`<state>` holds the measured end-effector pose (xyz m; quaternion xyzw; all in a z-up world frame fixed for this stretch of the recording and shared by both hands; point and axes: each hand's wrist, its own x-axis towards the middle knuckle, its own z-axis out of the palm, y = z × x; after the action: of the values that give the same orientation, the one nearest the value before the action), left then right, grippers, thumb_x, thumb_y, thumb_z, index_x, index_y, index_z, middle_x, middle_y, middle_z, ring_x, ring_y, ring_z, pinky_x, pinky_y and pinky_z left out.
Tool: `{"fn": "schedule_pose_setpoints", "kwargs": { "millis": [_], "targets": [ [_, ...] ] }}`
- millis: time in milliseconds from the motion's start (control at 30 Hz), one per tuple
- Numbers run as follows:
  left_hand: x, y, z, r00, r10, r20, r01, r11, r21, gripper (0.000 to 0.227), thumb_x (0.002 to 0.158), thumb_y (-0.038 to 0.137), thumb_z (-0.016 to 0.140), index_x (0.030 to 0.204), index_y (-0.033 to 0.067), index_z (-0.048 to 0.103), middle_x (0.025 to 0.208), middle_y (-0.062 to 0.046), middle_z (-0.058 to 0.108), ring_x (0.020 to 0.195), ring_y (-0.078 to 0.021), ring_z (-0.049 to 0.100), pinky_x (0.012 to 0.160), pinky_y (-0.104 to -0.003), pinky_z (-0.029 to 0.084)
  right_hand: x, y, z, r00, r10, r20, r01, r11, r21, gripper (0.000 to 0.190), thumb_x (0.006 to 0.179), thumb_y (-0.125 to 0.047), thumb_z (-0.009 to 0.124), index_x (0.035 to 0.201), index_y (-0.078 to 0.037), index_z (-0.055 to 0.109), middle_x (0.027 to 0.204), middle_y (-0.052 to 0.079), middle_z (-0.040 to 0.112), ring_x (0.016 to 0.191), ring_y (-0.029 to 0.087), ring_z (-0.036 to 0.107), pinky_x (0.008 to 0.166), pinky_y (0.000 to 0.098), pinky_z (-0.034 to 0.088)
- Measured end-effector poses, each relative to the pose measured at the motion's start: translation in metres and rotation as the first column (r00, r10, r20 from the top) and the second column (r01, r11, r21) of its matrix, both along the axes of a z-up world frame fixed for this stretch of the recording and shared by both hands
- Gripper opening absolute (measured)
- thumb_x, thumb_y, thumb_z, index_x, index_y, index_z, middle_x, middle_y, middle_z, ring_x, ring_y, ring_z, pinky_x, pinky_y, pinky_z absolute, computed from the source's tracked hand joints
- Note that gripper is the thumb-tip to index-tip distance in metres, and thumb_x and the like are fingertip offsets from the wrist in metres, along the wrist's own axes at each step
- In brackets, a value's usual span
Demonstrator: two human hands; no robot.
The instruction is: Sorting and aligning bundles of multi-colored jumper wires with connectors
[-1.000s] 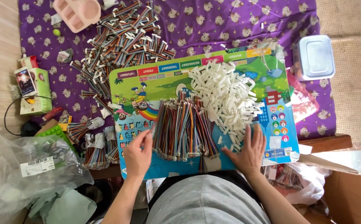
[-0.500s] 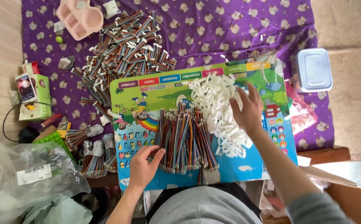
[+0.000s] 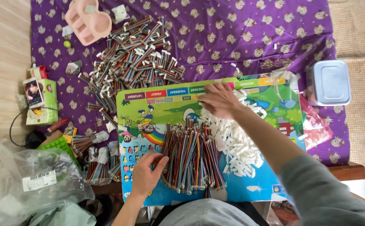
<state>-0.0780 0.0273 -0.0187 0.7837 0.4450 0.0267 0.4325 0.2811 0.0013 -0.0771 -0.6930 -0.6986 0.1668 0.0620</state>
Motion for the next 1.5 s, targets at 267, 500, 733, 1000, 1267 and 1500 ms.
{"fn": "schedule_pose_setpoints", "kwargs": {
  "millis": [267,500,733,1000,1267,1500],
  "targets": [
    [0.028,0.039,-0.010,0.989,-0.041,0.141,-0.003,0.955,0.296,0.038,0.091,0.046,0.061,0.093,0.0093,0.070,0.104,-0.012,0.067,0.100,-0.0291,0.065,0.086,-0.042,0.054,0.002,-0.065,-0.003,0.974,-0.126,-0.187,0.178,0.938,0.296,0.022,0.091,-0.020,0.062,0.112,-0.021,0.064,0.111,0.007,0.062,0.106,0.029,0.062,0.096,0.0508,0.048],
    [0.188,0.082,0.034,0.835,-0.548,0.039,0.536,0.828,0.166,0.063,0.098,0.055,0.039,0.139,0.0073,0.049,0.145,-0.032,0.037,0.135,-0.0483,0.035,0.109,-0.061,0.031,0.078,-0.119,0.001,0.862,-0.355,-0.362,0.496,0.735,0.462,0.034,0.101,-0.019,0.053,0.126,0.003,0.060,0.118,0.027,0.061,0.118,0.047,0.055,0.097,0.0609,0.042],
    [0.276,0.059,-0.069,0.702,-0.691,-0.174,0.691,0.601,0.402,0.087,0.089,0.073,0.043,0.156,0.0231,0.021,0.156,-0.030,0.022,0.143,-0.0486,0.025,0.114,-0.063,0.018,0.083,-0.149,-0.043,0.841,-0.462,-0.281,0.536,0.778,0.327,0.063,0.099,-0.044,0.044,0.144,0.000,0.046,0.143,0.028,0.046,0.134,0.052,0.035,0.100,0.0719,0.030],
    [0.297,0.014,-0.075,0.521,-0.849,0.089,0.802,0.523,0.290,0.071,0.097,0.061,0.031,0.149,0.0131,0.037,0.151,-0.016,0.040,0.142,-0.0354,0.032,0.117,-0.052,0.021,0.045,-0.166,-0.074,0.829,-0.397,-0.394,0.527,0.791,0.310,0.071,0.090,-0.051,0.051,0.147,-0.008,0.044,0.146,0.021,0.045,0.136,0.048,0.034,0.102,0.0698,0.029],
    [0.285,0.019,-0.021,0.504,-0.815,0.285,0.864,0.481,-0.149,0.044,0.103,0.039,0.043,0.132,0.0098,0.057,0.124,-0.021,0.061,0.098,-0.0349,0.062,0.100,-0.048,0.043,0.011,-0.184,-0.033,0.703,-0.383,-0.599,0.643,0.702,0.307,0.057,0.091,-0.038,0.051,0.139,-0.007,0.052,0.138,0.018,0.054,0.131,0.045,0.043,0.105,0.0658,0.032],
    [0.348,0.033,-0.030,0.487,-0.873,-0.030,0.855,0.470,0.218,0.075,0.099,0.065,0.030,0.152,0.0119,0.033,0.159,-0.020,0.021,0.146,-0.0370,0.023,0.116,-0.058,0.024,0.018,-0.218,0.015,0.218,-0.859,-0.463,0.976,0.179,0.127,0.048,0.100,-0.026,0.056,0.146,-0.015,0.043,0.157,0.016,0.025,0.134,0.051,0.033,0.108,0.0662,0.033]
  ]
}}
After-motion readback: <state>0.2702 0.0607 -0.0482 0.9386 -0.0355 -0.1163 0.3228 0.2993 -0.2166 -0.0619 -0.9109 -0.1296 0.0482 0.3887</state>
